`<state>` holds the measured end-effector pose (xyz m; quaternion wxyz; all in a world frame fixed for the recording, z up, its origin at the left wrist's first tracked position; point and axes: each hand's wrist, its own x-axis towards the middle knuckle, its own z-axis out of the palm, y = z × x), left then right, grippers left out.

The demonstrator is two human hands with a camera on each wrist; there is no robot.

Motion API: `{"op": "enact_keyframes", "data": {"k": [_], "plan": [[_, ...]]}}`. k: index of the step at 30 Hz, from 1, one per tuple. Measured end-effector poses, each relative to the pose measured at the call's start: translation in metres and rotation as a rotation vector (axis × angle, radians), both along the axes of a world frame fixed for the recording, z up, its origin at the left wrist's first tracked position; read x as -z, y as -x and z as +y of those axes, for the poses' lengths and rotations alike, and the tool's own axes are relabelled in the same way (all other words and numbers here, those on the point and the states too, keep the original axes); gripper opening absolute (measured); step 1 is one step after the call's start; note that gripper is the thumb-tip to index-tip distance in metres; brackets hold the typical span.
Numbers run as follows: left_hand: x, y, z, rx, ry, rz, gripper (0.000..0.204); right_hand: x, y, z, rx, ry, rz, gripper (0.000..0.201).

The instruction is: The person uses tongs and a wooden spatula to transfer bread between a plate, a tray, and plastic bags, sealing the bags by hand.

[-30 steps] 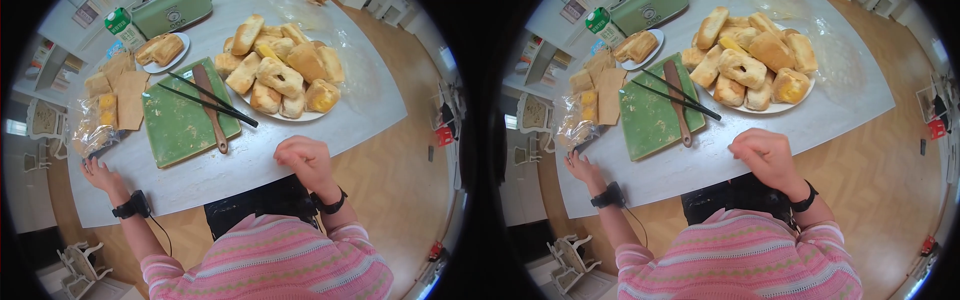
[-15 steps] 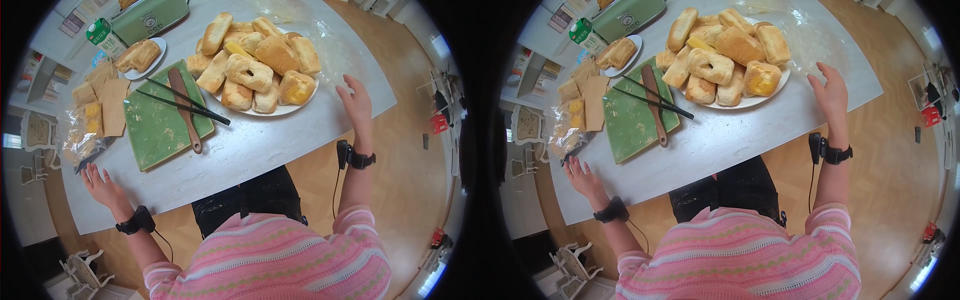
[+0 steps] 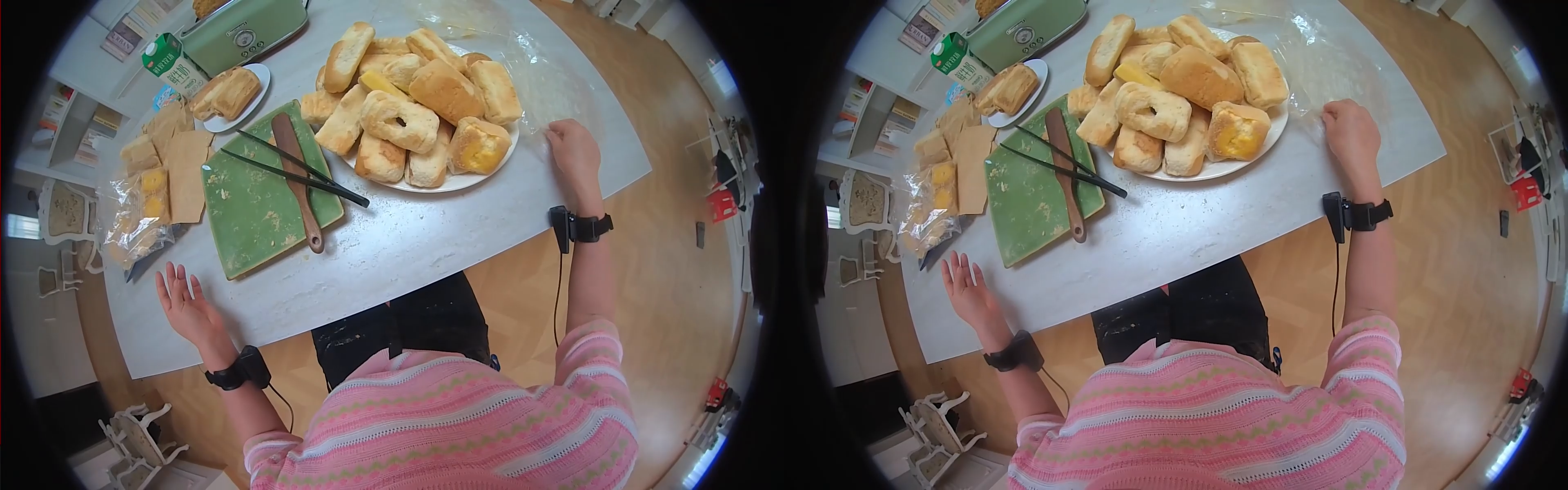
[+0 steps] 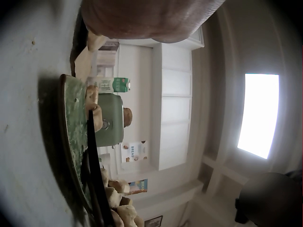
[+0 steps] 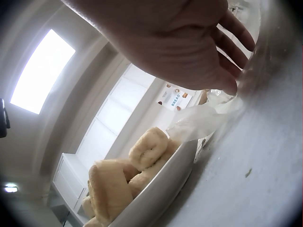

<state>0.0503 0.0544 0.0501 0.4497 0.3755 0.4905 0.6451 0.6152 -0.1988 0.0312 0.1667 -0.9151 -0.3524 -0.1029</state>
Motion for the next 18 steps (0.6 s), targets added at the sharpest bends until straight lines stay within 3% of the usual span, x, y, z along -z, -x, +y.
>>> {"op": "enact_keyframes", "data": {"k": [6, 8, 10, 12, 14, 16, 18], "plan": [[0.001, -0.002, -0.008, 0.026, 0.013, -0.046, 0.049, -0.008, 0.001, -0.008, 0.169, -0.201, 0.024, 0.020], [-0.002, -0.003, -0.014, 0.055, 0.010, -0.068, 0.049, -0.018, 0.024, -0.018, 0.143, -0.668, 0.094, 0.020], [-0.008, -0.008, -0.026, 0.086, 0.010, -0.084, 0.048, -0.033, 0.058, -0.020, 0.108, -0.792, 0.103, 0.019], [-0.015, -0.021, -0.042, 0.263, -0.007, -0.145, 0.049, -0.047, 0.098, -0.019, 0.077, -0.919, 0.115, 0.018], [-0.015, -0.035, -0.060, 0.322, -0.030, -0.136, 0.051, -0.057, 0.136, -0.017, -0.223, -0.863, -0.142, 0.018], [-0.017, -0.053, -0.080, 0.664, -0.055, -0.070, 0.065, -0.069, 0.170, -0.010, -0.527, -0.755, -0.291, 0.021], [-0.019, -0.078, -0.100, 0.920, -0.091, -0.155, 0.072, -0.074, 0.204, 0.000, -0.766, -0.629, -0.317, 0.021]]}}
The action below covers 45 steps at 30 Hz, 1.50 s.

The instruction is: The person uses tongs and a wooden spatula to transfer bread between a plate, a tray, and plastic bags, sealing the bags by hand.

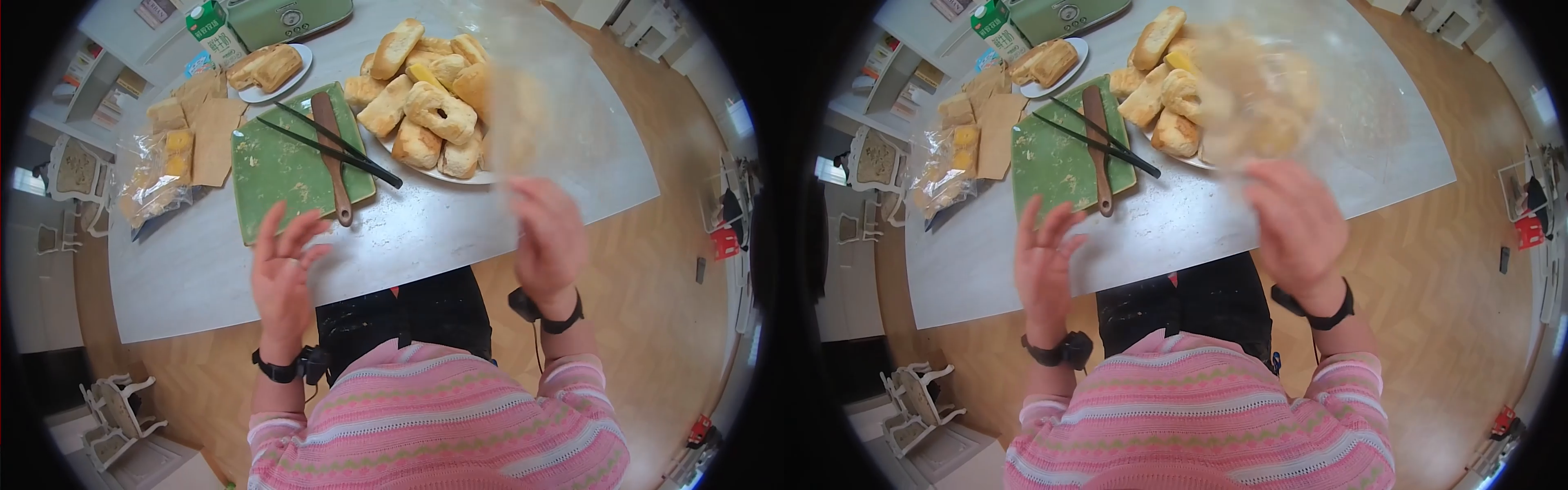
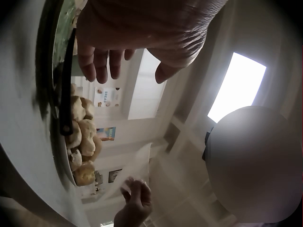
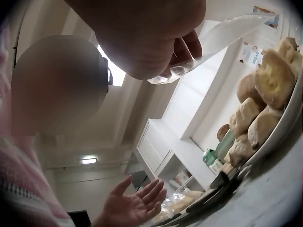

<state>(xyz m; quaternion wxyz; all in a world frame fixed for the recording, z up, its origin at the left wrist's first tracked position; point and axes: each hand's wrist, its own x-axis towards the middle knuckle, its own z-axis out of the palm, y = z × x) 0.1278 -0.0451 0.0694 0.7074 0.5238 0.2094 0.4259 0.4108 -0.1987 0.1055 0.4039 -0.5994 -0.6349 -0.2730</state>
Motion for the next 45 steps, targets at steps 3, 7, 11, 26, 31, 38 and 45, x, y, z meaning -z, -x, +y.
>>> {"op": "enact_keyframes", "data": {"k": [3, 7, 11, 26, 31, 38, 45], "plan": [[-0.002, -0.026, -0.028, 0.190, 0.075, -0.037, 0.084, 0.007, 0.047, 0.015, -0.279, 0.108, -0.054, 0.017], [0.009, -0.032, -0.046, 0.232, 0.152, -0.127, 0.075, 0.031, 0.094, 0.028, -0.467, 0.148, -0.085, 0.017], [0.023, -0.010, -0.044, 0.035, 0.295, -0.009, 0.051, 0.040, 0.109, 0.032, -0.529, 0.213, -0.008, 0.017], [0.046, 0.030, -0.050, -0.090, 0.252, -0.010, 0.042, 0.039, 0.097, 0.038, -0.360, 0.345, 0.903, 0.045], [0.056, 0.039, -0.050, -0.105, 0.185, 0.060, 0.036, 0.036, 0.094, 0.038, -0.562, 0.658, 1.486, 0.036], [0.056, 0.048, -0.060, -0.247, 0.233, 0.152, 0.035, 0.041, 0.096, 0.043, -0.872, 0.572, 1.085, 0.009], [0.042, 0.051, -0.067, -0.429, 0.138, 0.186, 0.032, 0.031, 0.100, 0.044, -0.973, 0.604, 0.959, 0.009]]}}
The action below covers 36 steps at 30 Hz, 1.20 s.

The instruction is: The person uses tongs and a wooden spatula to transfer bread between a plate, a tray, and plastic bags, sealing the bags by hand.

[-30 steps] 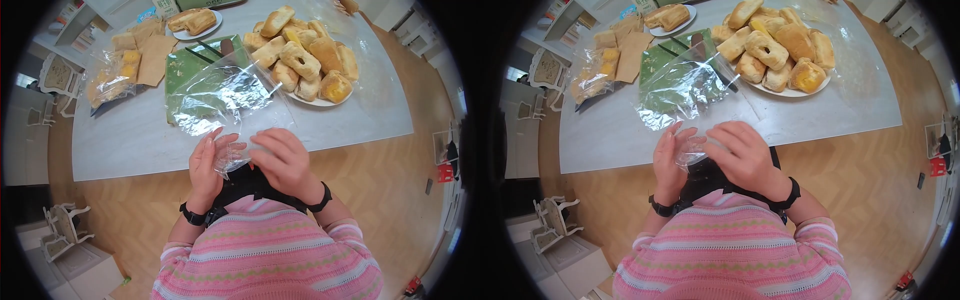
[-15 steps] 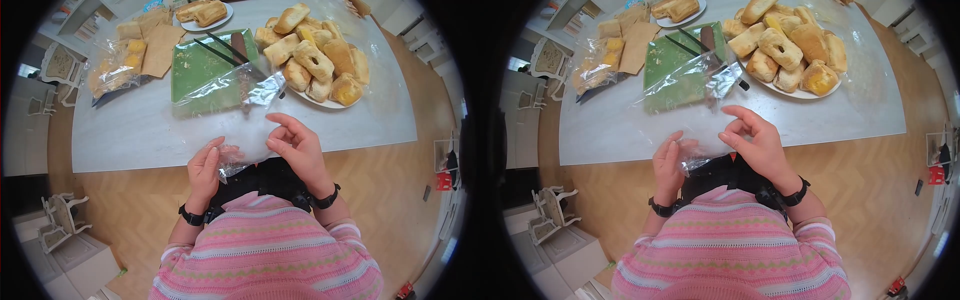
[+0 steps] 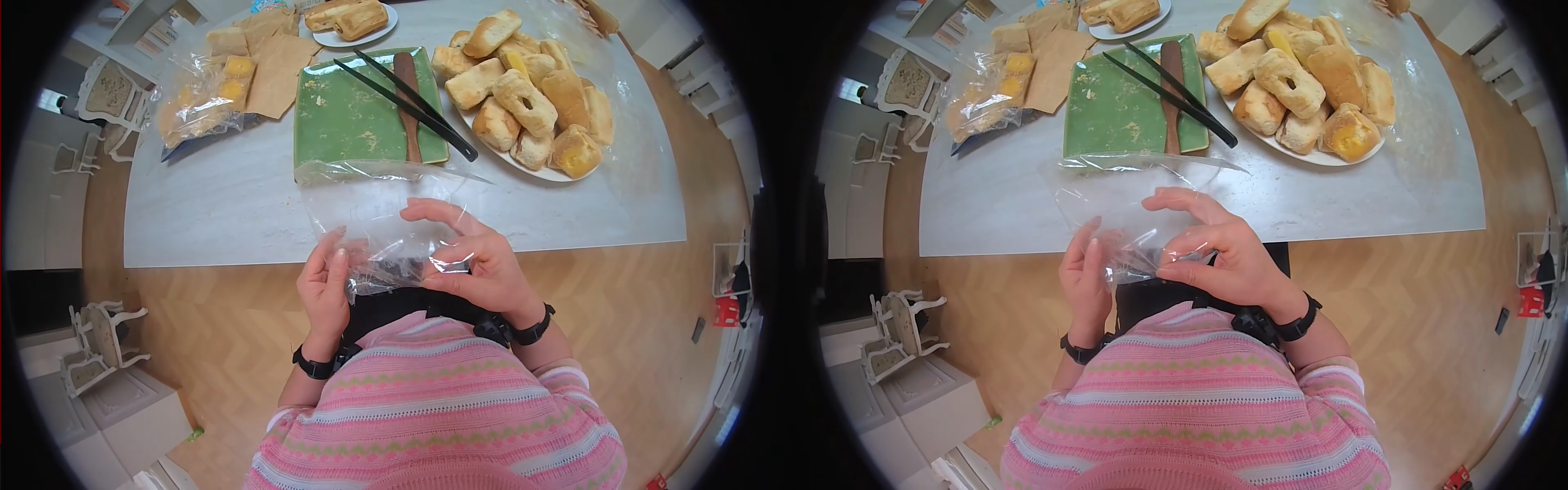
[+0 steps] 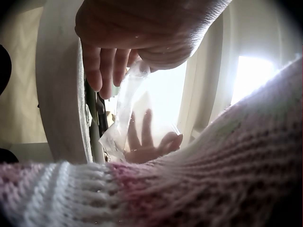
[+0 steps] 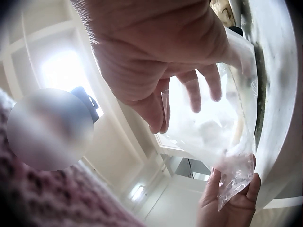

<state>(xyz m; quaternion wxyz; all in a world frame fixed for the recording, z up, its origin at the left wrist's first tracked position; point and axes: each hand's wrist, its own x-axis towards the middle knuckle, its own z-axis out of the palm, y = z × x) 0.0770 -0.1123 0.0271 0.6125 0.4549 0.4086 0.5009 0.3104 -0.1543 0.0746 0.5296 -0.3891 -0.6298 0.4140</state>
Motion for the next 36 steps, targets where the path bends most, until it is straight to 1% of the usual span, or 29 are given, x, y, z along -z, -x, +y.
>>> {"op": "enact_keyframes", "data": {"k": [2, 6, 8, 9, 11, 14, 18, 20, 21, 22, 24, 26, 27, 29, 30, 32, 33, 35, 36], "plan": [[0.010, 0.010, 0.002, 0.031, -0.028, 0.002, 0.025, 0.001, 0.002, 0.001, 0.010, 0.024, 0.038, 0.010], [0.016, 0.015, 0.005, -0.022, -0.101, 0.078, 0.027, 0.007, 0.001, 0.002, 0.065, 0.069, 0.158, 0.010], [0.014, 0.010, 0.007, -0.028, -0.091, -0.034, 0.026, 0.005, 0.000, 0.002, 0.071, 0.088, 0.172, 0.009], [0.013, 0.010, 0.008, -0.027, -0.090, -0.035, 0.026, 0.004, -0.001, 0.003, 0.077, 0.104, 0.186, 0.008], [0.013, 0.010, 0.009, -0.076, -0.071, 0.099, 0.024, 0.003, -0.003, 0.006, 0.081, 0.094, 0.175, 0.007], [0.020, 0.009, 0.014, -0.091, -0.087, 0.075, 0.021, 0.002, -0.006, 0.011, 0.081, 0.082, 0.182, 0.005], [0.022, 0.008, 0.021, -0.102, -0.092, 0.088, 0.021, -0.003, -0.007, 0.020, 0.066, 0.055, 0.187, 0.004], [0.022, 0.007, 0.025, -0.117, -0.134, 0.106, 0.016, -0.004, -0.007, 0.025, 0.053, 0.054, 0.185, 0.004], [0.020, 0.005, 0.027, -0.121, -0.134, 0.106, 0.016, -0.006, -0.008, 0.029, 0.043, 0.046, 0.182, 0.004], [0.016, 0.003, 0.028, -0.131, -0.108, 0.087, 0.011, -0.008, -0.008, 0.032, 0.039, 0.048, 0.183, 0.004], [0.008, -0.001, 0.029, -0.145, -0.079, 0.069, 0.012, -0.012, -0.009, 0.037, 0.030, 0.063, 0.160, 0.005], [0.001, -0.006, 0.033, -0.155, -0.260, 0.218, 0.028, -0.011, -0.009, 0.043, 0.029, 0.039, 0.136, 0.005], [-0.001, -0.009, 0.035, -0.157, -0.258, 0.219, 0.028, -0.011, -0.009, 0.046, 0.032, 0.016, 0.114, 0.005], [-0.006, -0.015, 0.040, -0.319, -0.511, 0.436, 0.041, -0.012, -0.008, 0.051, 0.035, 0.021, 0.077, 0.006], [-0.012, -0.014, 0.044, -0.319, -0.512, 0.438, 0.041, -0.012, -0.008, 0.054, 0.042, 0.023, 0.040, 0.006], [-0.026, -0.010, 0.051, -0.183, -0.835, 0.752, 0.049, -0.011, -0.004, 0.058, 0.048, 0.023, 0.033, 0.007], [-0.033, -0.013, 0.054, -0.182, -0.835, 0.754, 0.049, -0.011, -0.002, 0.061, 0.053, 0.023, 0.022, 0.007], [-0.043, -0.022, 0.061, -0.048, -0.981, 0.693, 0.051, -0.012, 0.001, 0.064, 0.059, 0.006, -0.015, 0.008], [-0.047, -0.026, 0.064, -0.047, -0.980, 0.693, 0.051, -0.012, 0.002, 0.066, 0.065, -0.009, -0.054, 0.008]]}}
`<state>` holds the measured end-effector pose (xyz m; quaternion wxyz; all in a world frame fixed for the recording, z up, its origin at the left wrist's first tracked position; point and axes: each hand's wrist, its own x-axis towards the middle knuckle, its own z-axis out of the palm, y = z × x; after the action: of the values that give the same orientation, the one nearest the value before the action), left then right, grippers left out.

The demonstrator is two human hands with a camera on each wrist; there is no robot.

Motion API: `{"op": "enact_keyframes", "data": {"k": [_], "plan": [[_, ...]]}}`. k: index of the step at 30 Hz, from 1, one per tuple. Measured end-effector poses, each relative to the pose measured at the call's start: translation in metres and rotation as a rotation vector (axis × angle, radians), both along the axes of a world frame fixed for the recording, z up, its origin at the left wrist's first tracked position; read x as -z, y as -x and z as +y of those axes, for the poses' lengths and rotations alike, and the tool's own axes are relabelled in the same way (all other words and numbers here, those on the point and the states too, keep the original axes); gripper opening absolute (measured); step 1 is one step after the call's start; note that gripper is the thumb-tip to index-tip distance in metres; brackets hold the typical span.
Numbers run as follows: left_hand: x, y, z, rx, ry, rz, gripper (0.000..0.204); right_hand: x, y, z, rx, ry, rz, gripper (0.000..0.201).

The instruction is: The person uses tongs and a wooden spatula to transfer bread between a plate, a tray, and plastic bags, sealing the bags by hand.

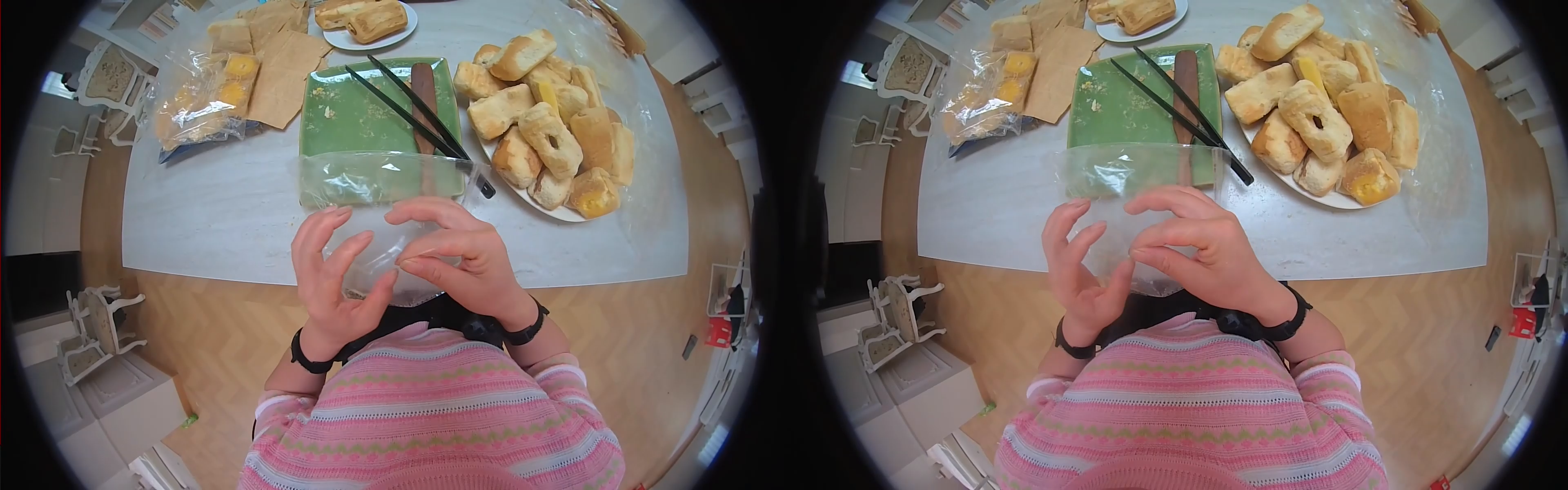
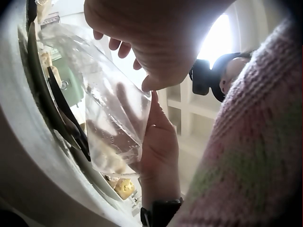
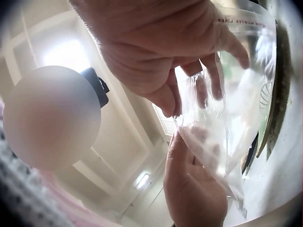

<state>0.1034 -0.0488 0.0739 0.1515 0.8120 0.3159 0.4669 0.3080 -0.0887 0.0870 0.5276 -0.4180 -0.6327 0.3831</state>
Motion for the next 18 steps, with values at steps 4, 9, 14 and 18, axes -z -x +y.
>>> {"op": "enact_keyframes", "data": {"k": [4, 9, 14, 18], "plan": [[-0.009, -0.007, 0.007, 0.111, 0.003, -0.011, 0.046, 0.000, 0.002, 0.004, 0.023, -0.032, -0.053, 0.008], [-0.012, -0.006, 0.014, 0.144, 0.048, -0.028, 0.044, -0.003, 0.007, 0.006, 0.066, -0.141, -0.175, 0.009], [-0.017, -0.005, 0.016, 0.152, -0.066, 0.044, 0.045, -0.003, 0.013, 0.006, 0.082, -0.203, -0.231, 0.012], [-0.018, -0.005, 0.011, 0.141, -0.047, 0.037, 0.044, -0.002, 0.015, 0.003, 0.110, -0.220, -0.230, 0.012]]}}
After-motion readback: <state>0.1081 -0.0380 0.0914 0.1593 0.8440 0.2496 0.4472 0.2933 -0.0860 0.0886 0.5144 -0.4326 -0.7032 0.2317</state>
